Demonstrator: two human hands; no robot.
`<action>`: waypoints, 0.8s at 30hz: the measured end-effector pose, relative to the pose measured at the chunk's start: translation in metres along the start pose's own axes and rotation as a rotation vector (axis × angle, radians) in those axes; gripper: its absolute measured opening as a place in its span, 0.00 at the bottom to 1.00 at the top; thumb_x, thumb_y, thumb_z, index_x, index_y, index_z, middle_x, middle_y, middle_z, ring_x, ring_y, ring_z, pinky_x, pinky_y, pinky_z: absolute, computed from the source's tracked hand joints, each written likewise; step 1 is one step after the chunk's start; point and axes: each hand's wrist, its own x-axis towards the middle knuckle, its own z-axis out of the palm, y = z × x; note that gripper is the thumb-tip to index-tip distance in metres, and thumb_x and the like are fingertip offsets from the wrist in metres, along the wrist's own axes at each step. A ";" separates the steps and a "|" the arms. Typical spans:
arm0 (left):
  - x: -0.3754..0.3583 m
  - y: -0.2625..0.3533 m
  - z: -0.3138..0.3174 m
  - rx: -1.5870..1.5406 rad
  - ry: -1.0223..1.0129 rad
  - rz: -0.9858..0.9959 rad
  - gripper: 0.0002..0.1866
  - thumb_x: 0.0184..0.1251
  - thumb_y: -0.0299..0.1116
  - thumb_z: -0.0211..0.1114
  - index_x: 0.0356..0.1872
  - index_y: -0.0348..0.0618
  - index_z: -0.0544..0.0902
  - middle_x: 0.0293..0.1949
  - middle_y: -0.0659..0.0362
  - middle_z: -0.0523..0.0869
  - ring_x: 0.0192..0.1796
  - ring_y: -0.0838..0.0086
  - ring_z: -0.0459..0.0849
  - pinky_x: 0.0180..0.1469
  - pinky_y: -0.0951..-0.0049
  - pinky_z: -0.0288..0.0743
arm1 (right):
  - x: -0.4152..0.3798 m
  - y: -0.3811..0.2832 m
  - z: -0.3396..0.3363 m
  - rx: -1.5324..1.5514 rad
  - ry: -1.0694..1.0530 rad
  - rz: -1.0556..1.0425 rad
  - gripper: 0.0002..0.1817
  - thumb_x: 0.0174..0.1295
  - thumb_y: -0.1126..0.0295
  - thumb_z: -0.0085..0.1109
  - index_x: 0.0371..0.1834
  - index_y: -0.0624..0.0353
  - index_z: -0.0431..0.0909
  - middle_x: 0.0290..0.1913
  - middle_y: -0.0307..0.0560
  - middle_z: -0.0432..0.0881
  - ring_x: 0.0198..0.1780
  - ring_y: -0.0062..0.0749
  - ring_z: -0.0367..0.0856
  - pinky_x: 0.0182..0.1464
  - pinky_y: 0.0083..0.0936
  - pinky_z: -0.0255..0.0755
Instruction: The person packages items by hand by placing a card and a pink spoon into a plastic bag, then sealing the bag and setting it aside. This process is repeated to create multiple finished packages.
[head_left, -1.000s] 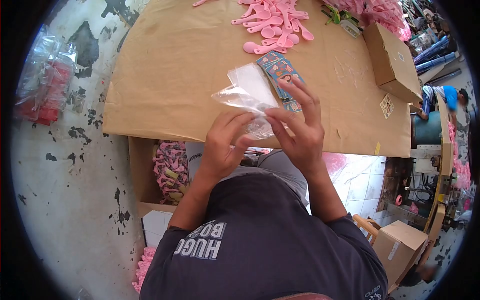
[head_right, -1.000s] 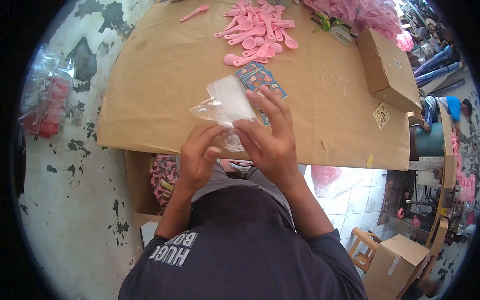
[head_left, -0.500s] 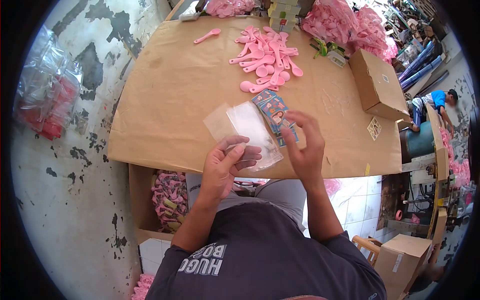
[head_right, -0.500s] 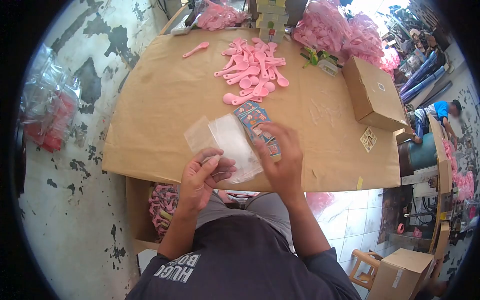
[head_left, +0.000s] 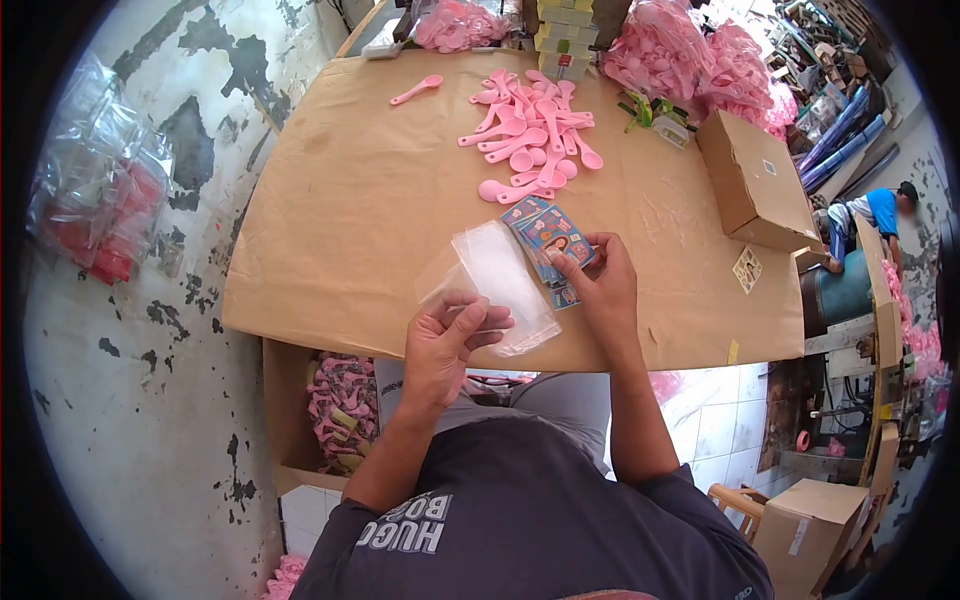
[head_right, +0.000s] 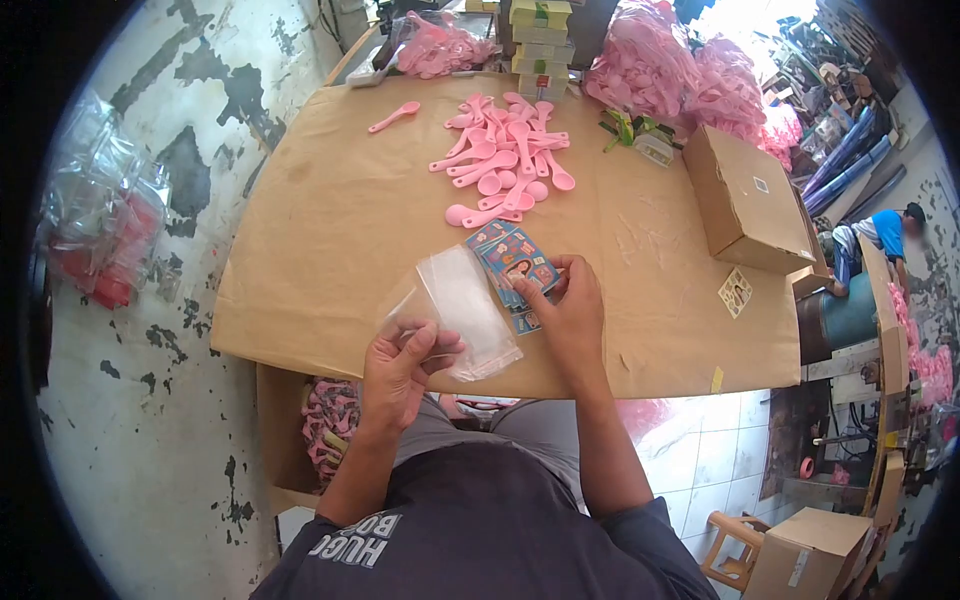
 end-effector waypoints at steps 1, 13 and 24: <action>0.001 0.002 0.003 -0.012 0.011 -0.004 0.09 0.74 0.28 0.67 0.51 0.40 0.83 0.45 0.47 0.91 0.48 0.61 0.92 0.50 0.66 0.88 | 0.001 0.003 0.001 0.000 0.001 0.005 0.24 0.58 0.57 0.78 0.47 0.63 0.78 0.37 0.47 0.78 0.41 0.35 0.77 0.46 0.34 0.72; 0.007 0.000 0.004 0.042 0.028 0.056 0.08 0.74 0.29 0.68 0.50 0.41 0.82 0.44 0.45 0.91 0.44 0.62 0.92 0.48 0.68 0.88 | -0.004 -0.004 0.000 0.131 0.050 0.018 0.15 0.69 0.64 0.69 0.42 0.68 0.82 0.36 0.46 0.81 0.30 0.26 0.79 0.35 0.27 0.73; 0.010 0.007 0.017 -0.037 0.132 0.109 0.06 0.76 0.29 0.66 0.49 0.43 0.83 0.46 0.48 0.91 0.47 0.65 0.92 0.48 0.72 0.86 | -0.008 -0.007 -0.008 0.389 0.051 0.016 0.12 0.74 0.64 0.63 0.47 0.64 0.83 0.36 0.36 0.82 0.34 0.14 0.74 0.37 0.18 0.69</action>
